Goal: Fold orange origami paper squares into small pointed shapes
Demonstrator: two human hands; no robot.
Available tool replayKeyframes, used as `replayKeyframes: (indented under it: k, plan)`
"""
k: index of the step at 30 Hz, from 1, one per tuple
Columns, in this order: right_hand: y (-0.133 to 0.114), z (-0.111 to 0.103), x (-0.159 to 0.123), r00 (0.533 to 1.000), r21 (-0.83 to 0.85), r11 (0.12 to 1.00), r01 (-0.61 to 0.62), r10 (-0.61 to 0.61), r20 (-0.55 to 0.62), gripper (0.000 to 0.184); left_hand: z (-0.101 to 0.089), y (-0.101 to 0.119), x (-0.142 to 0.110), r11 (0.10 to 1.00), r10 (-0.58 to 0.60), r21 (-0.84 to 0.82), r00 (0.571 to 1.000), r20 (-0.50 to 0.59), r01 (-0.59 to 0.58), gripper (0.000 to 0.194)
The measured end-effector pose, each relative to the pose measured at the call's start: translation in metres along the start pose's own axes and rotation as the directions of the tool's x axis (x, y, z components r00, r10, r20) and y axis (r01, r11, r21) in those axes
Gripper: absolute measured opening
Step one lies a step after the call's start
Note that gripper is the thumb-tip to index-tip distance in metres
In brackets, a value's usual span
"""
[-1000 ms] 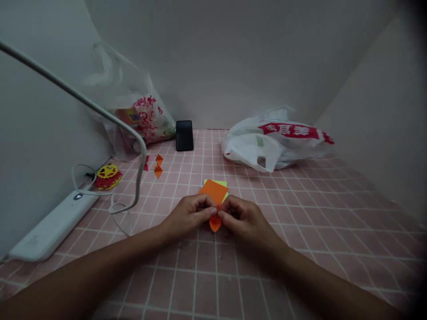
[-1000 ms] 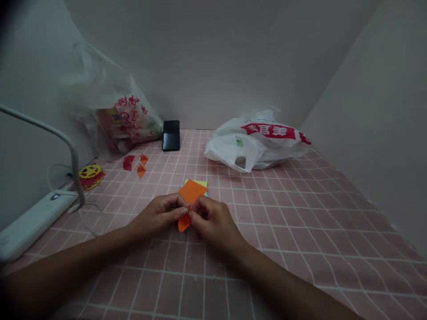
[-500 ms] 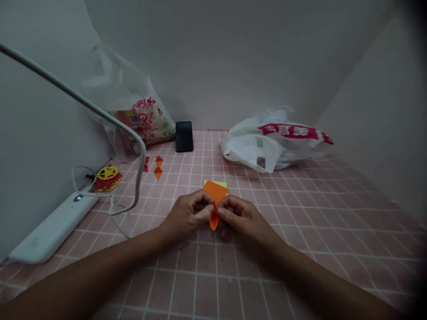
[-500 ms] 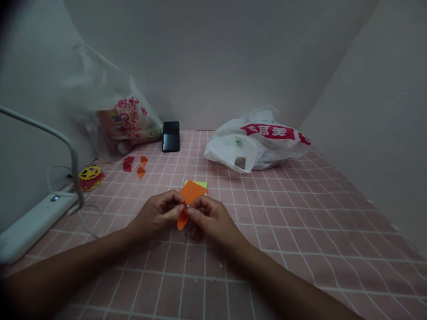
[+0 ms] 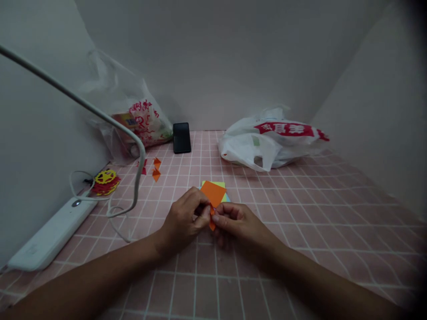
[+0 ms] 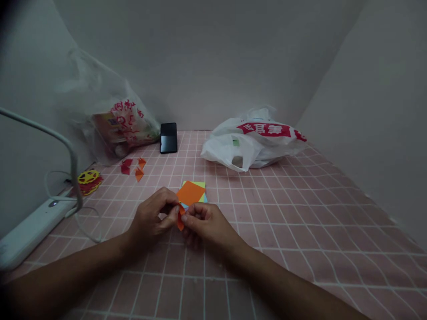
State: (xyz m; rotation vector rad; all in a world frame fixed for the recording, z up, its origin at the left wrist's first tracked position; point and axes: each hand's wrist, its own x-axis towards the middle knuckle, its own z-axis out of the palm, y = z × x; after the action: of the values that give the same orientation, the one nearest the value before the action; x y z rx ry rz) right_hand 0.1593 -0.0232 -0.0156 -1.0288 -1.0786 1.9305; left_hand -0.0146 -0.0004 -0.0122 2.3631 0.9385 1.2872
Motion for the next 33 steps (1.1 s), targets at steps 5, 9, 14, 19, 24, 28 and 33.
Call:
replayKeyframes:
  k: [5, 9, 14, 19, 24, 28, 33]
  plan:
    - [-0.0008, 0.0019, 0.0005, 0.998, -0.089, 0.996, 0.012, -0.017, -0.057, 0.036, 0.0003, 0.0028, 0.0006, 1.000, -0.013, 0.024, 0.999, 0.036, 0.012, 0.014]
    - [-0.0031, 0.0038, -0.0026, 0.971, -0.249, 0.950, 0.190, -0.220, -0.097, 0.023, -0.0005, 0.0013, 0.0008, 0.993, -0.095, 0.069, 0.995, 0.018, 0.093, 0.013]
    - [-0.0028, 0.0038, -0.0071, 0.877, -0.511, 0.745, 0.429, -0.478, 0.038, 0.012, 0.0007, 0.0000, -0.0013, 0.957, -0.288, 0.026, 0.957, -0.015, 0.289, 0.009]
    - [-0.0007, -0.0014, -0.0058, 0.777, -0.726, 0.489, 0.483, -0.622, 0.097, 0.015, 0.0024, 0.0039, 0.0003, 0.864, -0.488, -0.111, 0.871, 0.054, 0.491, 0.002]
    - [-0.0014, -0.0045, -0.0038, 0.763, -0.782, 0.437, 0.444, -0.642, 0.074, 0.015, 0.0015, 0.0059, 0.0022, 0.797, -0.583, -0.141, 0.809, 0.072, 0.587, 0.003]
    - [-0.0017, -0.0039, -0.0035, 0.761, -0.773, 0.440, 0.458, -0.644, 0.084, 0.010, 0.0022, 0.0063, 0.0008, 0.739, -0.630, -0.227, 0.770, 0.098, 0.634, 0.006]
    - [-0.0014, -0.0044, -0.0046, 0.743, -0.799, 0.397, 0.453, -0.663, 0.092, 0.014, 0.0034, 0.0092, 0.0013, 0.641, -0.682, -0.352, 0.717, 0.146, 0.682, 0.009]
